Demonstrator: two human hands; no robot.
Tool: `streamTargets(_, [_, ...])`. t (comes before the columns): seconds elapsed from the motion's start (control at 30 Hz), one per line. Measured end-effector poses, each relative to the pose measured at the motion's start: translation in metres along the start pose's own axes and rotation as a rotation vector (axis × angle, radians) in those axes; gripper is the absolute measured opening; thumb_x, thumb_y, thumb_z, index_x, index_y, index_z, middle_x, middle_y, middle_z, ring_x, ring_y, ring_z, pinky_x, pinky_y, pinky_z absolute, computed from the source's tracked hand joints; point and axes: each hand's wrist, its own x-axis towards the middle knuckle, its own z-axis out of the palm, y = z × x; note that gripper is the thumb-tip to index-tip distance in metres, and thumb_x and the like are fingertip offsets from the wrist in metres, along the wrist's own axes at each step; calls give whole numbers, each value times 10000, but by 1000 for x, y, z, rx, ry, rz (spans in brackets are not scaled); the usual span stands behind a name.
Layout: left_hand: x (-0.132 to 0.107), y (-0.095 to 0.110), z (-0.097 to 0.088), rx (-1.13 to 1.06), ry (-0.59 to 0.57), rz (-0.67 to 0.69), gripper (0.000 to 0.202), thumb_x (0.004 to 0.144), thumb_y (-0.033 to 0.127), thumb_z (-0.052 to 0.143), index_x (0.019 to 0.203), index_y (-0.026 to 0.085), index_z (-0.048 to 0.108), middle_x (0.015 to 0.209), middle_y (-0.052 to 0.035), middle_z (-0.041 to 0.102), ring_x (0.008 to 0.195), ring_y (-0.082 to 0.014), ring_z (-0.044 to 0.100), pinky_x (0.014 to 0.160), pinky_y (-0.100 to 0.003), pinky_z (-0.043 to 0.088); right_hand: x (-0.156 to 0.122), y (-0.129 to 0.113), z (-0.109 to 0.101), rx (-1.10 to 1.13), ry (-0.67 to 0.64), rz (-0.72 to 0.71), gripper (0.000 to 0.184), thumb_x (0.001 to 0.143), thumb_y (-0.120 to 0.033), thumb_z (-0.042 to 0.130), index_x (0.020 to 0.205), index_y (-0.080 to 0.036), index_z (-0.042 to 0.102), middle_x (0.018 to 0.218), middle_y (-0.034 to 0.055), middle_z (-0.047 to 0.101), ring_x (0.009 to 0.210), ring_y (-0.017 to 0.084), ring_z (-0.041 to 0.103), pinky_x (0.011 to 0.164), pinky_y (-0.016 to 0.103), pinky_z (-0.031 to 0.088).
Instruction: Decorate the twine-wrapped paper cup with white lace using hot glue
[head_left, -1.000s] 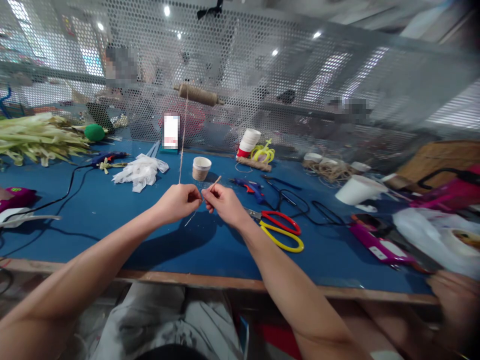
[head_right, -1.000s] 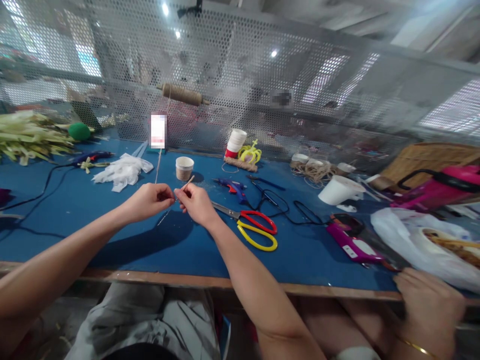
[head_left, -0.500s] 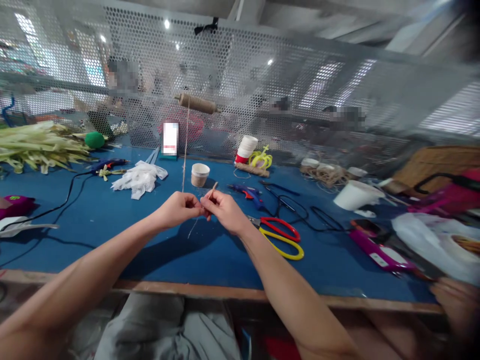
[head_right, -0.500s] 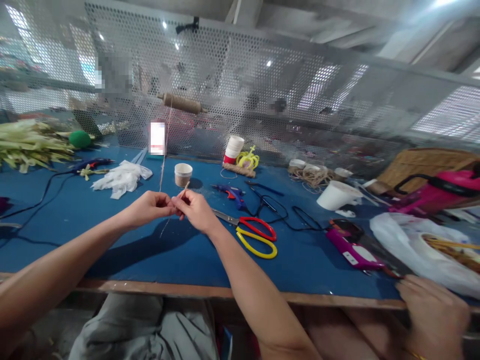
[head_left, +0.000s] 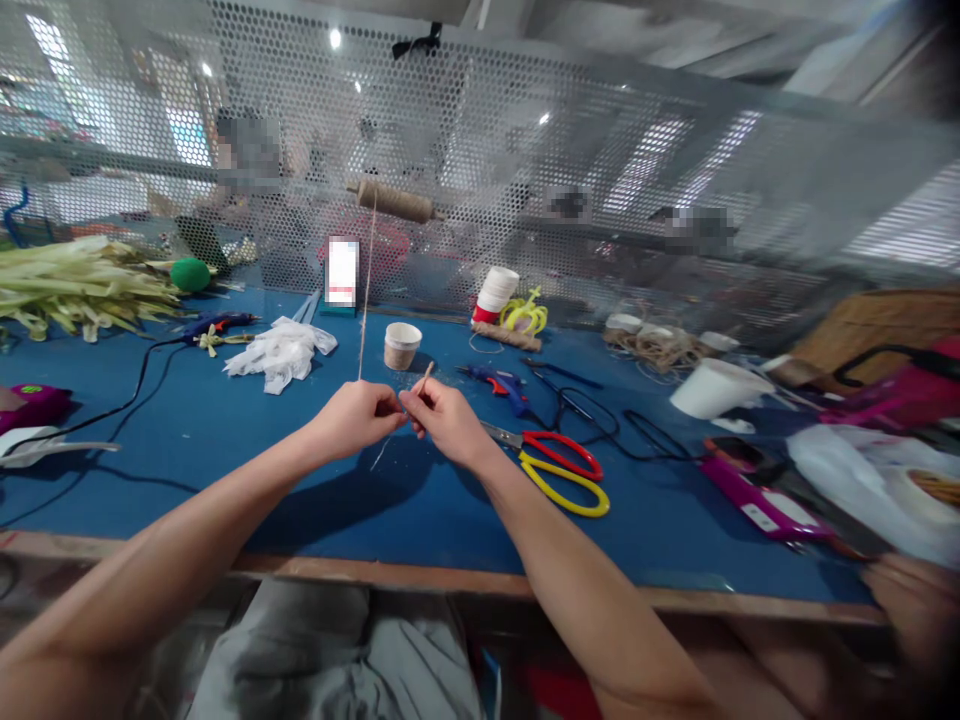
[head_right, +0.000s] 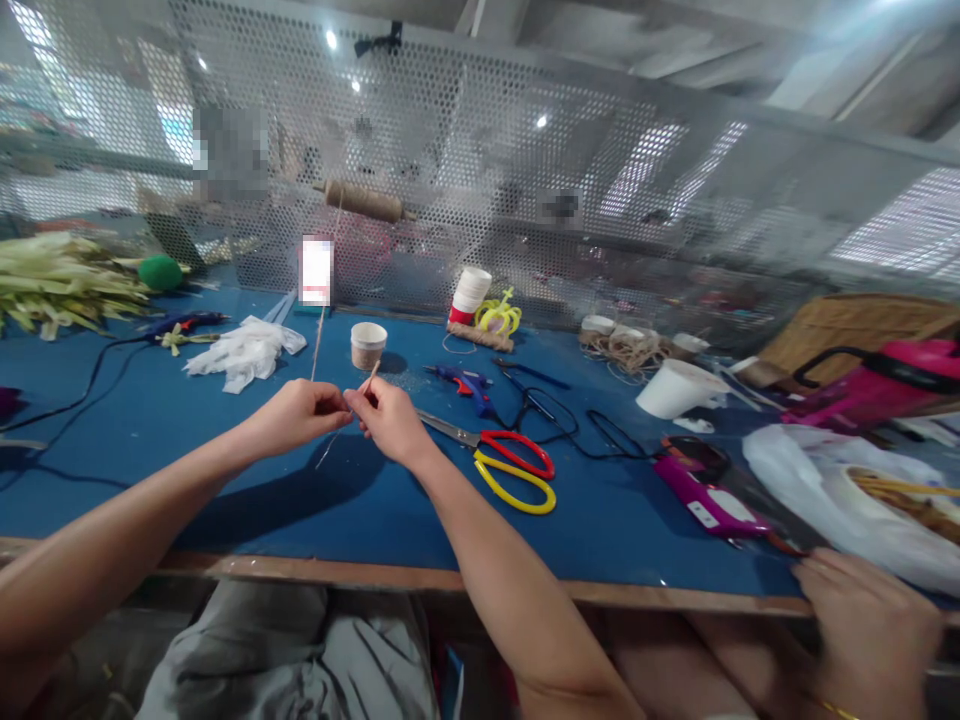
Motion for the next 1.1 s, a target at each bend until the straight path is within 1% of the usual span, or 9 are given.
streamTargets(0.07, [1,-2,-1,-57,-24,-17,191,691,291,502,603,127,545,543,15,513,513,-86,418,487,-207,286,-1,-2,0,-2,-7,-10,341,733,-509,523,684,-181,445,491,-52,479,414,82,457,433,221,395])
streamTargets(0.2, [2,-7,-6,-255,-152,-1,216,704,321,499,634,121,542,561,28,483,512,-71,378,500,-205,298,-4,-9,-1,29,-34,-7,360,720,-528,530,678,-180,443,509,-49,472,435,79,453,433,215,401])
streamTargets(0.27, [2,-9,-7,-282,-179,7,215,707,318,501,648,117,550,572,29,480,521,-68,371,510,-205,302,-4,-11,-2,45,-50,2,369,715,-534,534,678,-178,445,517,-47,471,445,78,453,435,213,404])
streamTargets(0.43, [2,-8,-7,-285,-150,4,240,704,345,502,643,115,539,567,34,454,525,-68,351,502,-208,284,-4,-10,-3,64,-57,12,372,712,-534,540,691,-172,456,527,-41,478,462,82,466,441,214,412])
streamTargets(0.67, [1,-4,-3,-314,-100,-42,248,679,355,534,589,127,494,537,46,412,507,-61,324,481,-208,250,-5,-9,0,-1,31,-7,354,720,-514,545,656,-177,455,478,-52,471,407,77,442,418,214,381])
streamTargets(0.73, [2,-5,-2,-333,-88,-45,256,671,359,546,573,133,476,527,52,399,500,-59,320,478,-208,243,-6,-9,0,12,39,-6,358,721,-513,546,641,-177,448,476,-52,465,406,75,434,416,212,376])
streamTargets(0.93, [2,-7,-5,-434,-139,-36,253,679,369,555,610,128,518,579,29,492,540,-71,407,522,-212,302,-6,-10,-1,169,-72,-65,320,724,-486,561,729,-175,483,571,-37,501,490,84,476,451,213,409])
streamTargets(1.03, [2,-7,-10,-410,-190,1,217,699,336,540,665,122,552,621,18,535,567,-74,438,552,-209,334,-6,-11,-2,173,-57,-29,328,716,-485,570,702,-173,469,549,-46,483,476,76,465,443,205,398])
streamTargets(1.1, [1,-6,-13,-349,-209,47,193,708,310,525,708,122,569,647,12,555,583,-78,453,571,-208,352,-6,-10,-2,169,-48,-10,334,712,-489,570,701,-172,463,540,-51,473,469,74,461,437,201,391])
